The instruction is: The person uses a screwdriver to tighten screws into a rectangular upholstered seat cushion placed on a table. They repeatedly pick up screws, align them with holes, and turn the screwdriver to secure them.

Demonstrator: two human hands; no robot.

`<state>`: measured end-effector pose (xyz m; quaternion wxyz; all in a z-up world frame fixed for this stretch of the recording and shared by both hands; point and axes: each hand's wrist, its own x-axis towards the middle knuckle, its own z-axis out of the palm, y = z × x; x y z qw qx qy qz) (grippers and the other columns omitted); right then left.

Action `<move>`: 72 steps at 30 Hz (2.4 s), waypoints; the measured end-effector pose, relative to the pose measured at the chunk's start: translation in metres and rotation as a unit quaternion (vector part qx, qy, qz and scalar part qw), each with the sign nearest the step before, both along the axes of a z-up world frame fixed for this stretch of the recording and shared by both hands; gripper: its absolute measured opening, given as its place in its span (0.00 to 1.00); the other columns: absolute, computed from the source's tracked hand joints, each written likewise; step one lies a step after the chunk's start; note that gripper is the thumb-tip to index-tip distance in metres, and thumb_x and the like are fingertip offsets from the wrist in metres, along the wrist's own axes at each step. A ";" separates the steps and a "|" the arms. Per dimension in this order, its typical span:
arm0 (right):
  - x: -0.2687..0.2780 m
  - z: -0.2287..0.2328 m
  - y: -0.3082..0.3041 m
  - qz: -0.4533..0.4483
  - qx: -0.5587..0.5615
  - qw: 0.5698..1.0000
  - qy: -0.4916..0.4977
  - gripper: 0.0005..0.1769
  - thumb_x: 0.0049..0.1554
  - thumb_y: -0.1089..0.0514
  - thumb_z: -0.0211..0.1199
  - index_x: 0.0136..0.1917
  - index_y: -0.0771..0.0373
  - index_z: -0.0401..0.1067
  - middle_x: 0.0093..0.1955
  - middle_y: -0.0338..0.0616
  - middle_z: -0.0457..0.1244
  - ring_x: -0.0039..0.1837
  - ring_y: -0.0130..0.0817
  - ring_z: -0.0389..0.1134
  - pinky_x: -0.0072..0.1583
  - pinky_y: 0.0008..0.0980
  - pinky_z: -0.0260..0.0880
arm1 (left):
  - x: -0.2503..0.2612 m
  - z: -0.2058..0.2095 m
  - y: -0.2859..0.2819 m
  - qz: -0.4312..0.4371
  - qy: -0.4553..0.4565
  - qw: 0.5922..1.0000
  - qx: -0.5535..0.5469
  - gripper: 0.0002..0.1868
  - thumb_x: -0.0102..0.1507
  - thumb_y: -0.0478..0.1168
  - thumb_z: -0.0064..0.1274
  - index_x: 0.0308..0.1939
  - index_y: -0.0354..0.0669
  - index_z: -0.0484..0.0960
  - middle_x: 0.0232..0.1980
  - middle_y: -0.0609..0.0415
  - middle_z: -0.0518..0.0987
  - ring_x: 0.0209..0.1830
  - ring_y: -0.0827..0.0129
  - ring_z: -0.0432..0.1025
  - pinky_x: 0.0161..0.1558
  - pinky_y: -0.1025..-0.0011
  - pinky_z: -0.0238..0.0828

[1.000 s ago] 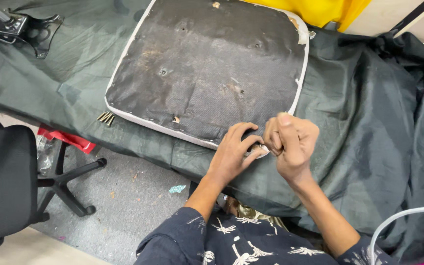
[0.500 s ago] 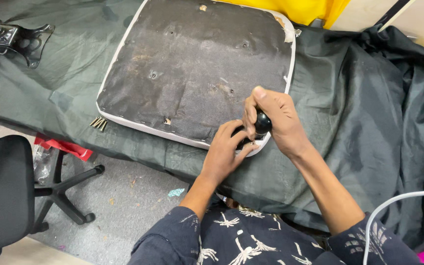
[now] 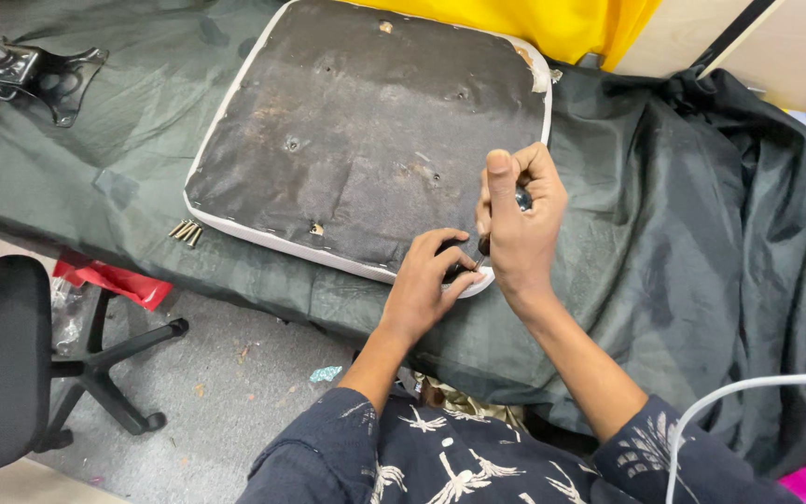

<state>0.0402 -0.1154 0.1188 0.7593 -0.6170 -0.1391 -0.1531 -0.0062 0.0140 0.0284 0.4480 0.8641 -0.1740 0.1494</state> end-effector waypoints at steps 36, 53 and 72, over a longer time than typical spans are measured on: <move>-0.020 0.019 0.000 -0.176 -0.261 0.935 -0.164 0.13 0.54 0.59 0.79 0.45 0.63 0.75 0.48 0.44 0.57 0.45 0.29 0.61 0.46 0.28 0.64 | -0.005 0.000 0.000 0.014 0.019 0.999 0.028 0.09 0.60 0.43 0.62 0.41 0.47 0.81 0.63 0.54 0.75 0.67 0.55 0.67 0.65 0.58 0.63; -0.023 0.028 -0.010 -0.139 -0.258 0.952 -0.089 0.10 0.62 0.63 0.68 0.56 0.63 0.71 0.54 0.43 0.63 0.55 0.32 0.68 0.61 0.32 0.68 | -0.004 -0.002 -0.002 0.013 0.015 0.999 0.031 0.11 0.60 0.44 0.63 0.42 0.45 0.81 0.63 0.53 0.75 0.68 0.54 0.66 0.64 0.57 0.62; -0.050 0.057 -0.003 -0.112 -0.313 0.935 -0.127 0.10 0.58 0.66 0.64 0.54 0.64 0.73 0.56 0.45 0.66 0.61 0.41 0.65 0.63 0.35 0.64 | -0.003 -0.009 0.000 0.011 0.014 0.999 0.046 0.11 0.60 0.43 0.62 0.44 0.46 0.80 0.64 0.55 0.73 0.69 0.55 0.65 0.64 0.57 0.63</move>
